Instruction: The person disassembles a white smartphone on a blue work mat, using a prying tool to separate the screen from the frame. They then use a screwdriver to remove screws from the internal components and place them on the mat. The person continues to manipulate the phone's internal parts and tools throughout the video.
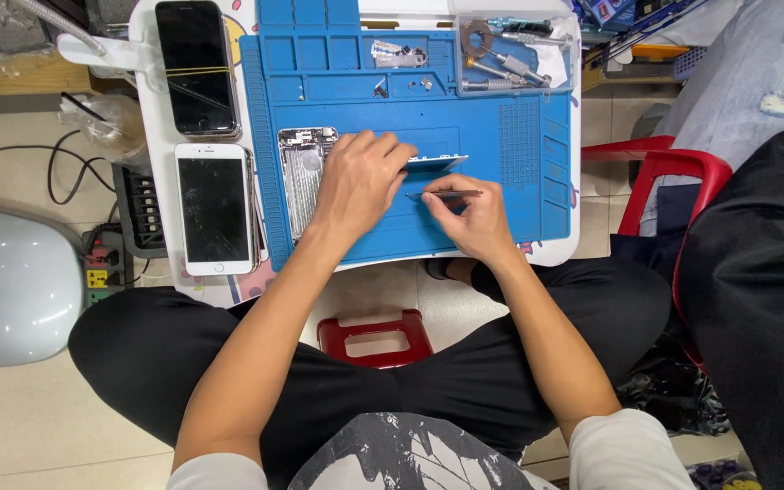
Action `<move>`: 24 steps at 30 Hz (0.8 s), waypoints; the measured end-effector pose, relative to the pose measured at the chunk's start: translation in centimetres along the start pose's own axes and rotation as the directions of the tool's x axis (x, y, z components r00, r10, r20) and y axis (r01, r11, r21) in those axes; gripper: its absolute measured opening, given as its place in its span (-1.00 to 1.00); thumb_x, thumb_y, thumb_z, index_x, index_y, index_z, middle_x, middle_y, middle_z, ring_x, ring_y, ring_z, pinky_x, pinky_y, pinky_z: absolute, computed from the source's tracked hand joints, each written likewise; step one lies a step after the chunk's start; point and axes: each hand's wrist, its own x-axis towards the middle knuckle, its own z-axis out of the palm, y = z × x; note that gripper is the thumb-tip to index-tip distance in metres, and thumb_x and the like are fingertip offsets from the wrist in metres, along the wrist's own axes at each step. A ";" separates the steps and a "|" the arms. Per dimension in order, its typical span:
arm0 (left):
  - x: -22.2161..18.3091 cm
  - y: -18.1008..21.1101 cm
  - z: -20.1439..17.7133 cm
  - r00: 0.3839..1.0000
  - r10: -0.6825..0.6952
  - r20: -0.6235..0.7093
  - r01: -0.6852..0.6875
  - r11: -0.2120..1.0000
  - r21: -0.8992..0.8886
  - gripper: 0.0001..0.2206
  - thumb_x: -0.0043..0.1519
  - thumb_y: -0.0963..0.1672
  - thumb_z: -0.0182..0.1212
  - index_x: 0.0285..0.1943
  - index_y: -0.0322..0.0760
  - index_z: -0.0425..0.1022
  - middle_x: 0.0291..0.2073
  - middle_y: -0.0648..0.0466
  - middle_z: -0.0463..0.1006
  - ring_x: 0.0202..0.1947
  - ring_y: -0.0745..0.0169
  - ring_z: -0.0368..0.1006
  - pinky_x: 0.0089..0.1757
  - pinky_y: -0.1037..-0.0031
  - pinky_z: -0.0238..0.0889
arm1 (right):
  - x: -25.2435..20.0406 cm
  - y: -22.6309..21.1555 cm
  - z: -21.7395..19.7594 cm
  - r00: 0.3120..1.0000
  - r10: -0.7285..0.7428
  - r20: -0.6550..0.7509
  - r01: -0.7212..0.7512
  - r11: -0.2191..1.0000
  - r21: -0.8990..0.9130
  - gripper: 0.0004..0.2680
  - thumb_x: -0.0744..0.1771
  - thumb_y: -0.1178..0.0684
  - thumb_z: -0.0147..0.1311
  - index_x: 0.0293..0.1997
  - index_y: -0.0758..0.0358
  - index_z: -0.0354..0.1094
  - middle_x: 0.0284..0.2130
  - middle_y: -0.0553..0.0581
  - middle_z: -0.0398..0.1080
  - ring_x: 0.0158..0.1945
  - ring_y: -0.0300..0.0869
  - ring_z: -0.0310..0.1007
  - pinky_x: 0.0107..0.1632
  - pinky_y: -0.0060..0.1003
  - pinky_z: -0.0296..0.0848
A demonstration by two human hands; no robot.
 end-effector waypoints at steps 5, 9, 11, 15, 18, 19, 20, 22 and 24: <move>0.1 0.2 0.0 0.999 -0.019 0.026 0.018 1.000 0.021 -0.74 0.06 -0.16 0.56 -0.11 -0.09 0.61 -0.38 0.19 0.54 -0.25 0.18 0.53 -0.07 0.30 0.42 | 0.1 -0.2 -4.5 0.994 0.081 -0.073 -0.089 0.989 -0.119 -0.99 0.33 0.24 0.29 -0.23 0.32 0.58 -0.42 0.24 0.61 -0.30 0.07 0.64 -0.29 -0.19 0.64; 0.2 0.3 0.1 0.999 -0.026 0.024 0.025 0.999 0.028 -0.73 0.05 -0.17 0.57 -0.11 -0.08 0.62 -0.36 0.19 0.55 -0.24 0.18 0.54 -0.08 0.31 0.42 | -0.6 2.1 -9.4 0.970 0.096 -0.222 -0.151 0.958 -0.246 -0.98 0.35 0.25 0.29 -0.20 0.30 0.58 -0.38 0.25 0.60 -0.24 0.07 0.64 -0.25 -0.20 0.62; 0.1 0.5 -0.1 0.998 -0.048 0.035 0.047 0.998 0.037 -0.73 0.05 -0.17 0.57 -0.10 -0.08 0.64 -0.36 0.19 0.57 -0.23 0.18 0.55 -0.07 0.32 0.42 | -0.8 3.4 -11.1 0.910 0.109 -0.401 -0.213 0.951 -0.224 -0.96 0.38 0.30 0.23 -0.12 0.43 0.56 -0.27 0.39 0.59 -0.19 0.12 0.64 -0.16 -0.11 0.64; -0.1 0.6 0.1 0.998 -0.060 0.021 0.059 0.997 0.055 -0.72 0.04 -0.17 0.58 -0.11 -0.05 0.64 -0.36 0.21 0.56 -0.23 0.20 0.55 -0.08 0.35 0.41 | -0.4 6.4 -11.6 0.837 0.098 -0.539 -0.290 0.914 -0.284 -0.96 0.38 0.28 0.26 -0.13 0.33 0.60 -0.31 0.28 0.61 -0.25 0.04 0.67 -0.18 -0.17 0.65; -0.1 0.7 0.2 0.998 -0.055 0.015 0.054 0.997 0.054 -0.72 0.02 -0.16 0.59 -0.12 -0.05 0.63 -0.38 0.22 0.55 -0.23 0.20 0.54 -0.08 0.34 0.41 | -0.2 7.9 -11.4 0.825 0.105 -0.556 -0.321 0.895 -0.309 -0.96 0.36 0.30 0.24 -0.16 0.35 0.59 -0.36 0.26 0.61 -0.26 0.02 0.68 -0.19 -0.17 0.64; 0.0 0.7 0.2 0.998 -0.055 0.012 0.054 0.997 0.048 -0.72 0.02 -0.16 0.59 -0.12 -0.04 0.63 -0.38 0.22 0.55 -0.24 0.20 0.54 -0.08 0.34 0.41 | -0.2 8.0 -11.2 0.819 0.129 -0.559 -0.339 0.895 -0.291 -0.95 0.36 0.30 0.23 -0.17 0.34 0.58 -0.37 0.25 0.61 -0.26 0.01 0.68 -0.18 -0.19 0.64; -0.1 0.7 0.1 0.998 -0.057 0.010 0.056 0.997 0.044 -0.72 0.02 -0.16 0.58 -0.12 -0.04 0.63 -0.38 0.22 0.55 -0.24 0.20 0.55 -0.08 0.33 0.41 | -0.2 8.2 -10.9 0.814 0.155 -0.559 -0.356 0.894 -0.271 -0.95 0.36 0.30 0.23 -0.17 0.33 0.58 -0.38 0.24 0.61 -0.27 0.00 0.68 -0.17 -0.22 0.63; -0.1 0.6 0.2 0.998 -0.063 0.008 0.063 0.997 0.046 -0.72 0.02 -0.17 0.59 -0.12 -0.05 0.64 -0.38 0.22 0.56 -0.24 0.20 0.55 -0.08 0.34 0.41 | -0.4 7.6 -10.7 0.811 0.177 -0.557 -0.377 0.887 -0.268 -0.95 0.36 0.30 0.23 -0.17 0.33 0.58 -0.37 0.24 0.61 -0.26 -0.01 0.68 -0.16 -0.21 0.63; -0.1 0.5 0.3 0.997 -0.071 0.007 0.071 0.996 0.047 -0.72 0.03 -0.17 0.59 -0.13 -0.05 0.64 -0.38 0.22 0.56 -0.24 0.21 0.55 -0.08 0.34 0.41 | -0.6 7.4 -10.5 0.808 0.200 -0.554 -0.398 0.878 -0.264 -0.95 0.36 0.30 0.23 -0.16 0.32 0.58 -0.37 0.23 0.61 -0.26 -0.02 0.68 -0.15 -0.21 0.63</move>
